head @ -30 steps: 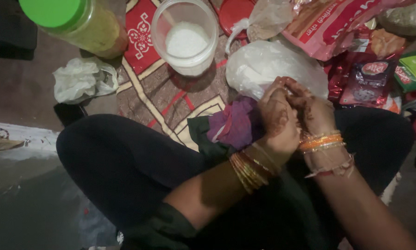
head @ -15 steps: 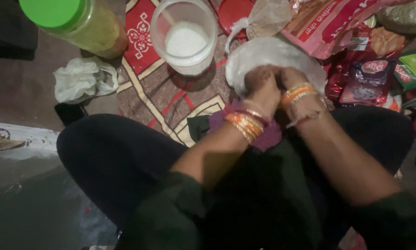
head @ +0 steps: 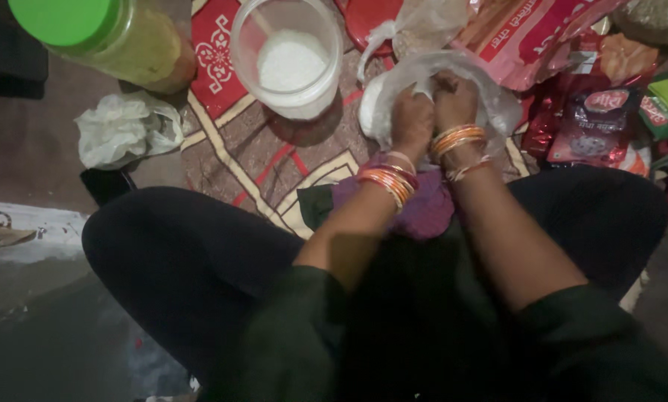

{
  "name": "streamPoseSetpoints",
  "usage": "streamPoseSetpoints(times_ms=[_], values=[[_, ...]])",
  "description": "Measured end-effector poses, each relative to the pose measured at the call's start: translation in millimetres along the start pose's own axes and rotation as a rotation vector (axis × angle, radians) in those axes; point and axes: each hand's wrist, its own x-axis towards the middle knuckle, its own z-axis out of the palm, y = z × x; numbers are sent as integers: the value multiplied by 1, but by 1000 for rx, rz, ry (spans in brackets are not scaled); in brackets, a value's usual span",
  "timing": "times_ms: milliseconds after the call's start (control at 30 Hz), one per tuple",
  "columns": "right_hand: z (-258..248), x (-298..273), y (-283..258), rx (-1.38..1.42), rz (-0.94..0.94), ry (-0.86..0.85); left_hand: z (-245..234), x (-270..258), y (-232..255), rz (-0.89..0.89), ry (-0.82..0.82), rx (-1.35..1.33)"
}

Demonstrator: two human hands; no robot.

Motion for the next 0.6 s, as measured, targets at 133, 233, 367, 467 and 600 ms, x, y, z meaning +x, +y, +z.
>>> streamPoseSetpoints(times_ms=[133,233,367,467,600], values=[[-2,-9,25,36,-40,63,-6,-20,5,94,-50,306],[-3,-12,40,-31,45,149,-7,-23,14,170,-57,451],[7,-2,61,237,272,98,-10,-17,25,309,-16,594],[9,1,77,430,243,51,-11,-5,26,330,-103,692],[17,11,83,241,289,106,-3,12,17,241,-328,876]])
